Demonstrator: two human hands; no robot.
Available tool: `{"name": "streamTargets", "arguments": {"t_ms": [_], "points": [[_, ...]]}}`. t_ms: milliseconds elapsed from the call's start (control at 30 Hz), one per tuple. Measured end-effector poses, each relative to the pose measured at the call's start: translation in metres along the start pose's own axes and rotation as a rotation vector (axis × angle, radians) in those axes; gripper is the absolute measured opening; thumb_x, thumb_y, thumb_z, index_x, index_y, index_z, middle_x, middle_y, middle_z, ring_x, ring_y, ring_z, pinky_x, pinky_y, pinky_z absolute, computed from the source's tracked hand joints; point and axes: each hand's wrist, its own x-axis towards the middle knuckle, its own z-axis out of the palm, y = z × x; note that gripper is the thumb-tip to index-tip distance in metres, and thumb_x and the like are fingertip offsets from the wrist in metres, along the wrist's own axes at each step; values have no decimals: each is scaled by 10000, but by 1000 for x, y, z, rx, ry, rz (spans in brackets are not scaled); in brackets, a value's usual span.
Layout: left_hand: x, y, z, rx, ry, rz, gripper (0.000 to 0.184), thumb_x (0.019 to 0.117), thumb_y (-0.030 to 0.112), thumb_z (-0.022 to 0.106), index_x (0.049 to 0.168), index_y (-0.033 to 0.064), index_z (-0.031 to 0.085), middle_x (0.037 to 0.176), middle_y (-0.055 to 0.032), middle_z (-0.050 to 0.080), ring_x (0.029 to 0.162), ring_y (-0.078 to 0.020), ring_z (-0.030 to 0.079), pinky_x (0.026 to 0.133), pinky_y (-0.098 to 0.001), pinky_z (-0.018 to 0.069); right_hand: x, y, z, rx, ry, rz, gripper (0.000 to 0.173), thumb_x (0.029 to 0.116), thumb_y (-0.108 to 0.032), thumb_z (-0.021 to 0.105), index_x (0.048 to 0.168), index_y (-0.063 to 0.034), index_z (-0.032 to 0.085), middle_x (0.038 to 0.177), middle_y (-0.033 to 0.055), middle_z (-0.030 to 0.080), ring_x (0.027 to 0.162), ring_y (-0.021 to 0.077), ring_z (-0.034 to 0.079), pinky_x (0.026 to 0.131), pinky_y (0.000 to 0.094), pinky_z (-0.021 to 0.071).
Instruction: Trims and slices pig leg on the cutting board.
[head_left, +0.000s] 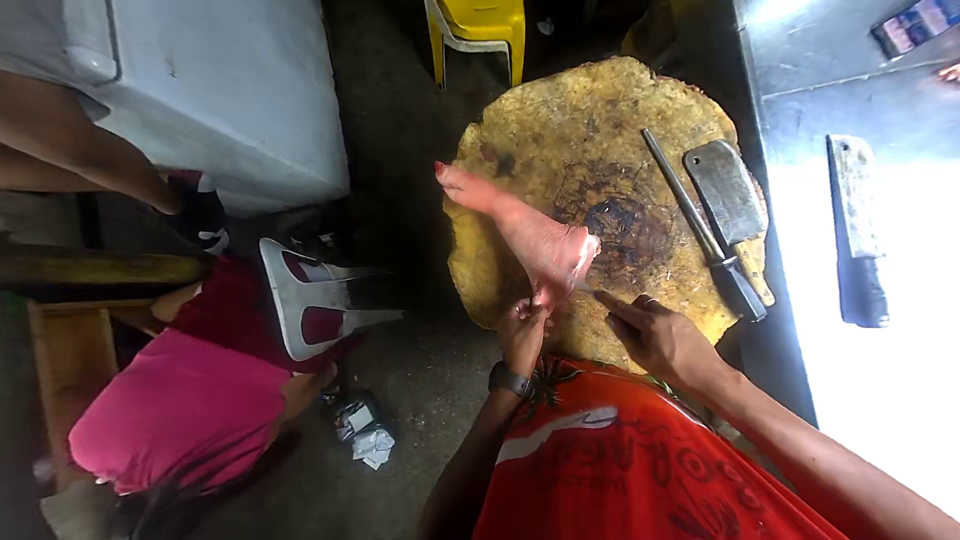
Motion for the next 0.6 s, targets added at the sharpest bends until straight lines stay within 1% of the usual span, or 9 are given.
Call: {"name": "streamTargets", "arguments": {"t_ms": [67, 133, 200, 267, 333, 400, 500, 567, 600], "points": [[0, -3, -1, 26, 16, 67, 132, 954, 136, 668, 995, 23, 723, 817, -72, 712, 683, -152, 680, 650, -348, 591, -6, -11, 1, -24, -109, -39, 457, 1077, -426, 386, 1520, -405, 496, 1003, 128, 689, 830, 308, 690, 673, 511, 566], [-1, 0, 0, -19, 4, 70, 137, 974, 143, 680, 981, 13, 723, 786, -67, 716, 634, -141, 675, 614, -318, 595, -4, -14, 1, -65, -186, -10, 464, 1081, -421, 371, 1534, -415, 469, 1046, 149, 683, 868, 335, 695, 702, 535, 566], [0, 2, 5, -65, 13, 54, 123, 945, 109, 712, 979, -9, 726, 746, -70, 706, 587, -135, 656, 579, -293, 585, 2, -7, 0, -98, -148, 15, 452, 1079, -397, 403, 1524, -428, 478, 1057, 155, 682, 859, 345, 700, 690, 542, 571], [3, 2, 8, -109, 30, 50, 110, 923, 47, 701, 993, -36, 716, 719, -83, 691, 566, -142, 654, 564, -293, 589, 9, 0, -5, -120, -90, 54, 441, 1069, -395, 433, 1502, -441, 502, 1045, 150, 685, 829, 339, 703, 663, 537, 571], [5, 4, 10, -149, 36, 60, 108, 918, 25, 690, 999, -43, 710, 717, -87, 690, 567, -146, 657, 570, -296, 593, 15, 1, -11, -125, -78, 96, 439, 1067, -423, 429, 1500, -449, 500, 1070, 145, 673, 828, 330, 700, 666, 528, 569], [5, 6, 9, -191, 32, 60, 109, 925, 26, 686, 1003, -50, 699, 745, -99, 698, 595, -161, 671, 596, -306, 605, 14, -4, -10, -92, -56, 87, 442, 1070, -433, 414, 1504, -421, 504, 1054, 134, 674, 807, 317, 697, 655, 516, 571], [4, 4, 8, -224, 39, 52, 108, 951, 37, 663, 998, -57, 688, 757, -104, 708, 620, -161, 671, 611, -305, 589, 12, -11, -7, -37, -149, -15, 455, 1080, -433, 397, 1526, -405, 484, 1062, 138, 675, 845, 322, 695, 699, 518, 573], [4, 3, 7, -238, 29, 44, 99, 953, 12, 641, 994, -69, 682, 740, -109, 690, 593, -159, 655, 593, -298, 588, 17, -6, -8, -34, -190, 0, 449, 1082, -422, 409, 1523, -405, 488, 1087, 153, 687, 870, 346, 700, 722, 549, 568], [4, 2, 7, -244, 23, 44, 94, 949, 0, 638, 994, -73, 678, 726, -108, 684, 576, -159, 655, 587, -298, 597, 21, 0, -8, -42, -159, 22, 439, 1077, -418, 424, 1507, -407, 508, 1084, 152, 693, 861, 348, 706, 706, 558, 572]]}}
